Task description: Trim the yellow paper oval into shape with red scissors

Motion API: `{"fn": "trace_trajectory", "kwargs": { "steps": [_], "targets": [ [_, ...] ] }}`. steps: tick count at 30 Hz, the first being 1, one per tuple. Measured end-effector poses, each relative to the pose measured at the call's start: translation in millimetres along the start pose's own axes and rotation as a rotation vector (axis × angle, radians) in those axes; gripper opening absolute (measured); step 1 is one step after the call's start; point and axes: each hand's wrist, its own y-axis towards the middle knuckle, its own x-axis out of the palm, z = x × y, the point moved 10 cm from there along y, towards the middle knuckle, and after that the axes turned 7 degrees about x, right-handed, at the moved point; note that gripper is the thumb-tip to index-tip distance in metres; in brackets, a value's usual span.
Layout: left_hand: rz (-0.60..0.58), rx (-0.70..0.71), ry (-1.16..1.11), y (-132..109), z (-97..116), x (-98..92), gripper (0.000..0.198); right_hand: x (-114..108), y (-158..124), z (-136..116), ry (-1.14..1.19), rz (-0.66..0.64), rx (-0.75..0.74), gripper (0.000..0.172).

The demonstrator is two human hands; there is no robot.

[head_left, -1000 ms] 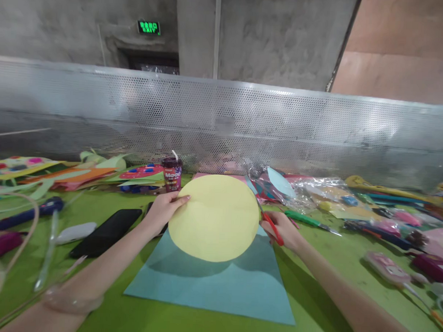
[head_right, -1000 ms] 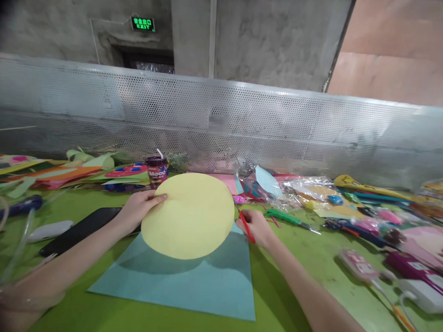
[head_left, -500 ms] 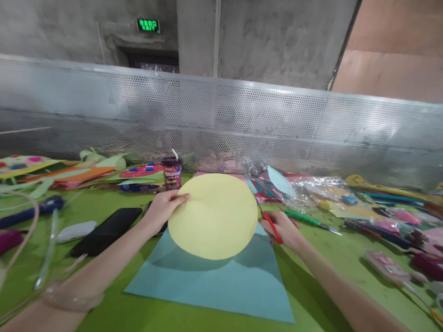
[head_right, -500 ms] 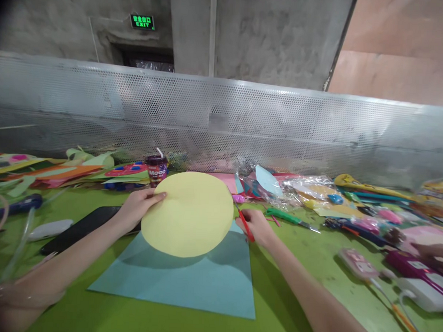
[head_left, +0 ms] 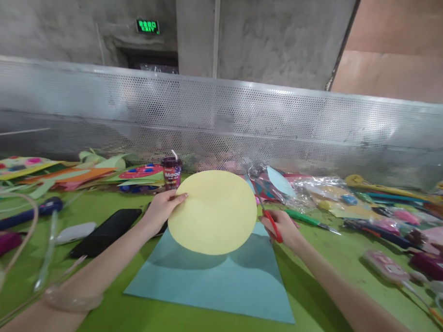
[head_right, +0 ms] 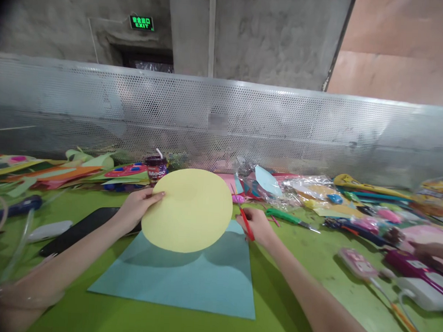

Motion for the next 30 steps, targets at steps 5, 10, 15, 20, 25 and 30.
{"fn": "trace_trajectory", "kwargs": {
  "steps": [5, 10, 15, 20, 25, 30],
  "targets": [
    [0.035, -0.009, -0.047, 2, -2, -2.9, 0.037, -1, -1, 0, 0.066, -0.013, 0.005, 0.02],
    [0.015, -0.019, -0.029, 0, -3, -0.9, 0.038, 0, -1, -1, 0.066, -0.032, -0.024, 0.02],
    [-0.034, -0.04, -0.022, -3, -3, 6.2, 0.035, 1, -1, -5, 0.039, -0.049, -0.071, 0.016],
    [-0.054, -0.042, 0.015, -5, -1, 9.1, 0.034, 3, -4, -8, 0.031, -0.066, -0.072, 0.014],
    [-0.064, -0.039, 0.048, -6, 1, 10.0, 0.036, 5, -4, -8, 0.029, -0.081, -0.061, 0.012],
    [-0.058, -0.056, 0.053, -7, 3, 9.9, 0.033, 4, -4, -7, -0.019, -0.065, -0.065, 0.014]
  ]
}}
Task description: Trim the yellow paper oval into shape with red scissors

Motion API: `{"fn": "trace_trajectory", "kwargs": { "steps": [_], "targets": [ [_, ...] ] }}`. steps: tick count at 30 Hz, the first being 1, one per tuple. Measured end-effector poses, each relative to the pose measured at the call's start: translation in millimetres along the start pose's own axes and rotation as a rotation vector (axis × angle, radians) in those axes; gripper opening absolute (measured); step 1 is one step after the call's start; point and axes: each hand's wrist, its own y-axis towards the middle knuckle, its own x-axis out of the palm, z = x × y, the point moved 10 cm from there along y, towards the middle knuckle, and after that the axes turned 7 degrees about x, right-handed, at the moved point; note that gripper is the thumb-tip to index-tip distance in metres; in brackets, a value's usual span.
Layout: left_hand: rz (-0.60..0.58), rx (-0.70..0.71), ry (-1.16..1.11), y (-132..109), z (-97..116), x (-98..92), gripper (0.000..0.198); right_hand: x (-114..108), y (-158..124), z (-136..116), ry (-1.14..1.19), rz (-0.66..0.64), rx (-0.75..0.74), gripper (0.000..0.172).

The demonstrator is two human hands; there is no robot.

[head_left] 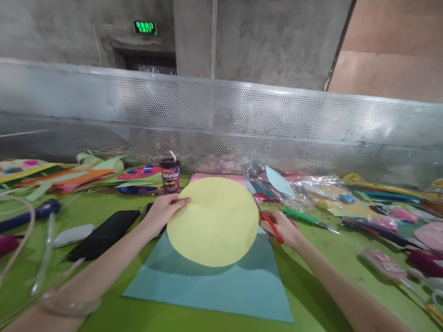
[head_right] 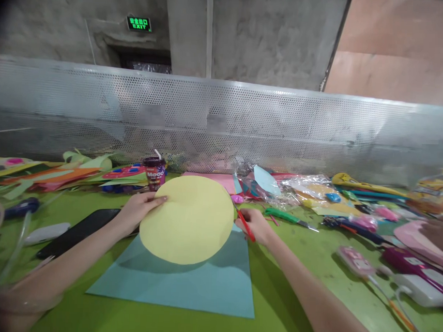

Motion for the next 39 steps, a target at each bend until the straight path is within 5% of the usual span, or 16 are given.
{"fn": "trace_trajectory", "kwargs": {
  "steps": [30, 39],
  "targets": [
    [0.012, 0.017, 0.017, 4, -2, -5.9, 0.036, -4, 2, 2, -0.147, 0.024, -0.021, 0.02],
    [0.032, 0.012, -0.069, 7, -7, -6.5, 0.036, -8, 4, 6, -0.013, 0.078, 0.015, 0.02]
  ]
}}
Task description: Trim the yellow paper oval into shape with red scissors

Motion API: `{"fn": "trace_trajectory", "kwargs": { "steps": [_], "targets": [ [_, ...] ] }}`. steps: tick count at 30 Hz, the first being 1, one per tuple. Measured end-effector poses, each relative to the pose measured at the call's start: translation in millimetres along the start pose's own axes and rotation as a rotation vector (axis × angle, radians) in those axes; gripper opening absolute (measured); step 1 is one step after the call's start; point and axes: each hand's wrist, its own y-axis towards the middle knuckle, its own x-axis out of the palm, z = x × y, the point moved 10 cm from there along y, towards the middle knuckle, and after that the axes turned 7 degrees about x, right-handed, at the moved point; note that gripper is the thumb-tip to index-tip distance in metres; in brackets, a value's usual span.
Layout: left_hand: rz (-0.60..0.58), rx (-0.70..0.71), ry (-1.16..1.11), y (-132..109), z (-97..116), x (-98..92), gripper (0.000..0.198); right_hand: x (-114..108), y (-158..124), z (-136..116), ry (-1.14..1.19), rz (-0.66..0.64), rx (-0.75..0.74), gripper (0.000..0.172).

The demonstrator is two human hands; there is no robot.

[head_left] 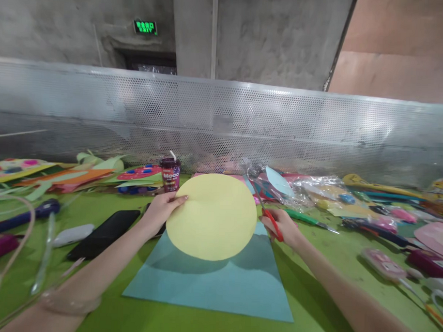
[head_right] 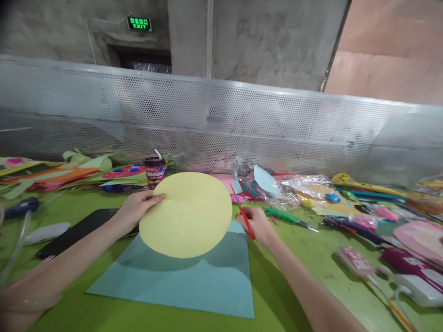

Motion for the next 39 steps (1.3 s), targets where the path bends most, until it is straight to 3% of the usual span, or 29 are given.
{"fn": "trace_trajectory", "kwargs": {
  "steps": [9, 39],
  "targets": [
    [0.061, -0.003, -0.073, 0, -2, -3.3, 0.033, 10, -3, 0, 0.104, -0.032, 0.043, 0.017],
    [0.021, -0.023, -0.094, -5, -4, 4.5, 0.031, 17, -2, 4, 0.089, -0.048, 0.032, 0.019]
  ]
}}
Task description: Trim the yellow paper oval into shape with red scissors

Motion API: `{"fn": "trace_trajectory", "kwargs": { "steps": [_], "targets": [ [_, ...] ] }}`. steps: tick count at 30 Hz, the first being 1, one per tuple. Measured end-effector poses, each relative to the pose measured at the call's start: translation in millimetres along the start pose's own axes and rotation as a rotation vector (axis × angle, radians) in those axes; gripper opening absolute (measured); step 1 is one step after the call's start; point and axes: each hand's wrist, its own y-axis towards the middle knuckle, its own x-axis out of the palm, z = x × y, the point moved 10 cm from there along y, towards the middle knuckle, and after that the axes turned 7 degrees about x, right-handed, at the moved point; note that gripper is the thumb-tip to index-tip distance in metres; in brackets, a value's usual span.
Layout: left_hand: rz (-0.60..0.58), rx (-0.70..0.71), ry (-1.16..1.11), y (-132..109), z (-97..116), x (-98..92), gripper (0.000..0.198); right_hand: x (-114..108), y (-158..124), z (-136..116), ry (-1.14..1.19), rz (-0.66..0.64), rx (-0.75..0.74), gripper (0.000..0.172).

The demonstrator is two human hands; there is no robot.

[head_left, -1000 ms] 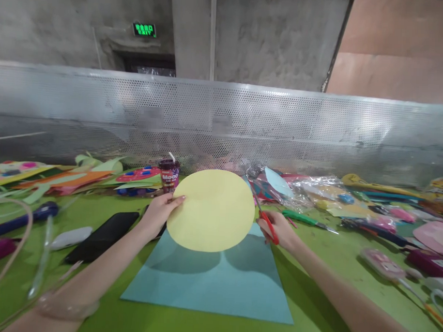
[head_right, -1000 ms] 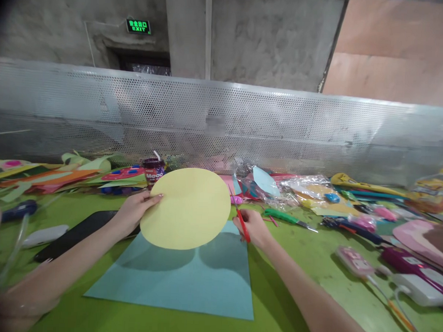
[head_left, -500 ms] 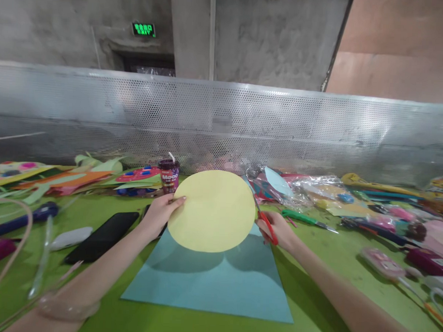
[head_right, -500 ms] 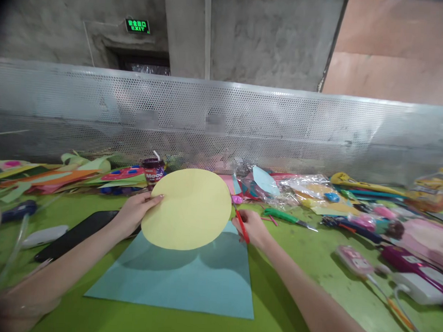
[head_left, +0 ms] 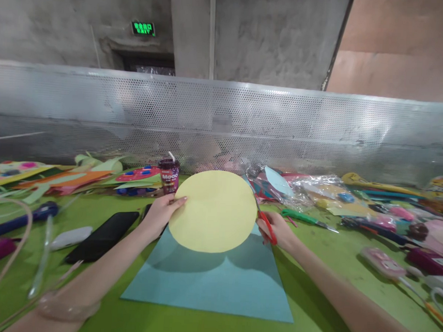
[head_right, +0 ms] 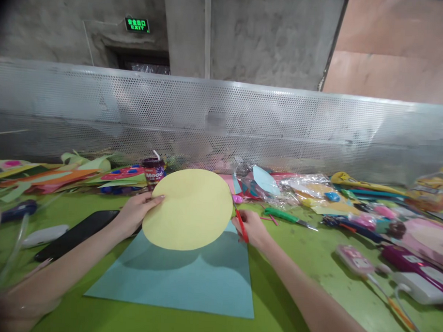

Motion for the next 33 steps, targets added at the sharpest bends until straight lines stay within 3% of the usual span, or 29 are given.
{"fn": "trace_trajectory", "kwargs": {
  "steps": [13, 33],
  "targets": [
    [-0.016, 0.027, 0.02, 1.9, 1.2, 0.3, 0.038, -1.2, 1.8, 2.0, -0.02, 0.012, -0.007, 0.021],
    [-0.005, 0.082, 0.017, 2.5, 7.7, -1.4, 0.032, -4.1, 3.7, 7.7, -0.044, 0.027, 0.032, 0.021]
  ]
}}
